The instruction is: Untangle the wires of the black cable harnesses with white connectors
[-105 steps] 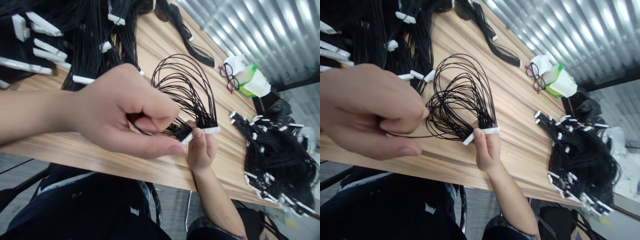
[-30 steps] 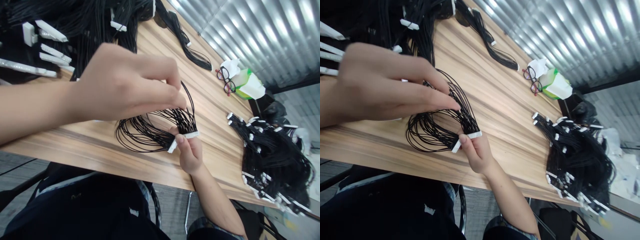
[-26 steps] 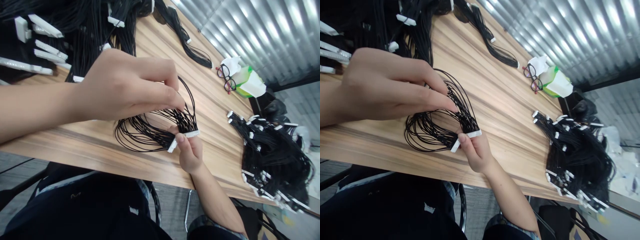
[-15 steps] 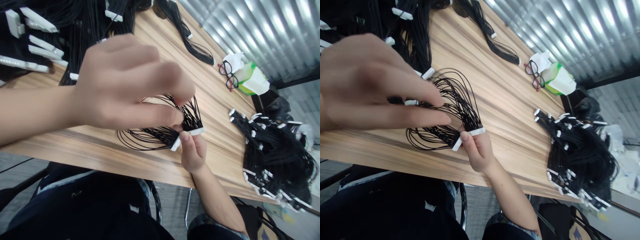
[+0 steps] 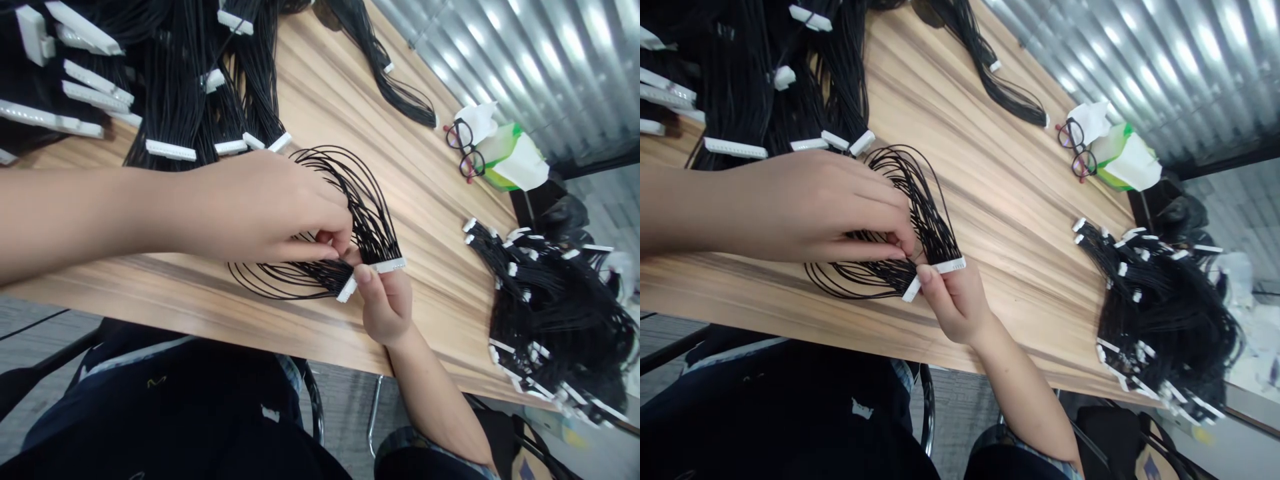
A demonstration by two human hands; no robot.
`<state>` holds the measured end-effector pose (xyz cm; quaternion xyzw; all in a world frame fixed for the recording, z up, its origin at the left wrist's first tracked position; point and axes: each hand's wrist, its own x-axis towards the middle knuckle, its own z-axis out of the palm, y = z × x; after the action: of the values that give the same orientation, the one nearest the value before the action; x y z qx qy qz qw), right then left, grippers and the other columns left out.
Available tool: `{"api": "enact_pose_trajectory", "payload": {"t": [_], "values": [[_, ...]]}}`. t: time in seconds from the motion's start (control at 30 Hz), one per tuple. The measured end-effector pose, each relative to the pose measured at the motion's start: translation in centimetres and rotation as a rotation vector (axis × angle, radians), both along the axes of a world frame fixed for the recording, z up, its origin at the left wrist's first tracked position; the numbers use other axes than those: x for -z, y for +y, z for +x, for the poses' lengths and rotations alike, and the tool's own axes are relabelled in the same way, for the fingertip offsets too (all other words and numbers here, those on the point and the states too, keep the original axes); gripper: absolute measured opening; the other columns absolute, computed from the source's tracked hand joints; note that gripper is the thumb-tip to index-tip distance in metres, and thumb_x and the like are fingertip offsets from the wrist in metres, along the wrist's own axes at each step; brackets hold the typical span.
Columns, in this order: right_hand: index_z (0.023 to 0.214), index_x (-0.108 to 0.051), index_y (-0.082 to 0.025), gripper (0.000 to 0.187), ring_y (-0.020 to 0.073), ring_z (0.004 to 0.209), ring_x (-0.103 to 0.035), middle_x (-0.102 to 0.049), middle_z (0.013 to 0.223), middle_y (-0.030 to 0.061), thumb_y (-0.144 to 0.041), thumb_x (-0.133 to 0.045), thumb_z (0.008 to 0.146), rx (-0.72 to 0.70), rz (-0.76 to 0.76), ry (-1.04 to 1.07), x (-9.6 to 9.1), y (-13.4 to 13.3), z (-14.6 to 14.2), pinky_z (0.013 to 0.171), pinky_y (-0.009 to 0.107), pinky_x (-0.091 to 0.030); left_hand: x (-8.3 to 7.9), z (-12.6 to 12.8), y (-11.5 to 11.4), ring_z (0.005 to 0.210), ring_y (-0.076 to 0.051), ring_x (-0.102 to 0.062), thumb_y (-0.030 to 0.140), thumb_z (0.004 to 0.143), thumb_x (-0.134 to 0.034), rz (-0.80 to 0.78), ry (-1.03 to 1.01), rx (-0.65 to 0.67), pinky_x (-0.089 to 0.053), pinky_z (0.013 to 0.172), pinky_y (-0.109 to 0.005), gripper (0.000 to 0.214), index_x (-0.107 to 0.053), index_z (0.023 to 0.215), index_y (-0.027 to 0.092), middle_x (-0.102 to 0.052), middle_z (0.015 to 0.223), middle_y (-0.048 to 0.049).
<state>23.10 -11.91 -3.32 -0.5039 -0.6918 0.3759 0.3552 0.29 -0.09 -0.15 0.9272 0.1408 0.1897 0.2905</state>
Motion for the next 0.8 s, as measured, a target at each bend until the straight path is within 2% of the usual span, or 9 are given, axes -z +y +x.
{"api": "enact_pose_trajectory", "payload": {"t": [0.13,0.23,0.3,0.37,0.47,0.53,0.6,0.73,0.8], "values": [[0.069,-0.059,-0.027,0.051,0.019,0.062,-0.054,-0.055,0.063,0.0004,-0.052,-0.043,0.11,-0.072,0.066,-0.001,-0.8,0.4,-0.4,0.063,0.036,-0.047,-0.1,0.1,-0.1,0.082,-0.015,-0.072,0.048,0.104,-0.053,-0.096,0.002,0.017,-0.045,0.065,-0.029,0.033,-0.082,0.099,0.036,-0.077,0.091,0.0072],[0.066,-0.055,-0.025,0.054,0.0174,0.062,-0.052,-0.054,0.064,0.0001,-0.052,-0.042,0.111,-0.117,0.055,-0.038,-1.3,0.7,-0.5,0.061,0.034,-0.042,-0.8,0.5,-0.3,0.069,-0.01,-0.067,0.035,0.096,-0.063,-0.109,-0.019,0.011,-0.038,0.058,-0.026,0.023,-0.082,0.083,0.032,-0.076,0.08,0.0086],[0.064,-0.054,-0.024,0.058,0.0163,0.06,-0.052,-0.054,0.062,-0.0004,-0.056,-0.041,0.11,-0.09,0.021,-0.04,-1.8,0.8,-0.3,0.059,0.033,-0.039,-1.8,0.9,-0.3,0.06,-0.008,-0.06,0.027,0.088,-0.067,-0.025,-0.065,-0.032,-0.032,0.054,-0.026,0.02,-0.081,0.074,0.03,-0.074,0.071,0.0097],[0.065,-0.057,-0.023,0.059,0.0161,0.058,-0.054,-0.056,0.061,-0.0007,-0.061,-0.043,0.109,-0.023,-0.007,0.018,-2.4,0.8,0.0,0.059,0.032,-0.04,-3.0,1.6,-0.3,0.055,-0.006,-0.055,0.024,0.085,-0.07,-0.01,-0.097,-0.057,-0.031,0.053,-0.024,0.018,-0.083,0.073,0.03,-0.074,0.068,0.0105],[0.069,-0.064,-0.022,0.057,0.0168,0.061,-0.06,-0.065,0.063,0.0004,-0.06,-0.047,0.108,0.04,0.019,0.133,-3.7,0.5,0.8,0.062,0.031,-0.044,-5.3,3.1,0.0,0.053,-0.004,-0.054,0.025,0.085,-0.073,-0.159,-0.088,-0.032,-0.037,0.052,-0.02,0.015,-0.084,0.076,0.029,-0.074,0.067,0.0099],[0.068,-0.064,-0.022,0.056,0.0163,0.061,-0.059,-0.064,0.063,0.0001,-0.058,-0.048,0.108,0.064,0.065,0.151,-4.6,0.2,1.3,0.061,0.03,-0.042,-7.0,4.4,0.2,0.054,-0.005,-0.056,0.023,0.084,-0.071,-0.217,-0.073,-0.006,-0.039,0.052,-0.019,0.015,-0.082,0.074,0.027,-0.071,0.065,0.0089],[0.066,-0.06,-0.023,0.054,0.0154,0.06,-0.056,-0.06,0.061,-0.0008,-0.055,-0.048,0.108,0.108,0.102,0.126,-5.5,-0.4,1.9,0.059,0.03,-0.039,-8.6,5.7,0.1,0.061,-0.007,-0.061,0.023,0.086,-0.069,-0.072,-0.045,0.042,-0.04,0.055,-0.02,0.016,-0.079,0.074,0.025,-0.071,0.067,0.0073],[0.065,-0.053,-0.024,0.048,0.0145,0.058,-0.051,-0.054,0.06,-0.0024,-0.046,-0.049,0.107,0.265,0.107,0.077,-6.4,-2.5,3.2,0.057,0.029,-0.036,-11.8,8.0,-0.2,0.076,-0.013,-0.062,0.025,0.1,-0.058,0.621,-0.019,0.239,-0.044,0.068,-0.03,0.03,-0.072,0.074,0.025,-0.075,0.085,0.0031],[0.066,-0.052,-0.024,0.046,0.0146,0.058,-0.051,-0.053,0.06,-0.0028,-0.044,-0.048,0.107,0.338,0.097,0.056,-6.5,-3.9,3.9,0.058,0.029,-0.036,-13.1,8.9,-0.1,0.076,-0.014,-0.061,0.022,0.108,-0.044,0.812,-0.069,0.311,-0.045,0.073,-0.033,0.042,-0.07,0.075,0.026,-0.075,0.089,0.0027]]}}
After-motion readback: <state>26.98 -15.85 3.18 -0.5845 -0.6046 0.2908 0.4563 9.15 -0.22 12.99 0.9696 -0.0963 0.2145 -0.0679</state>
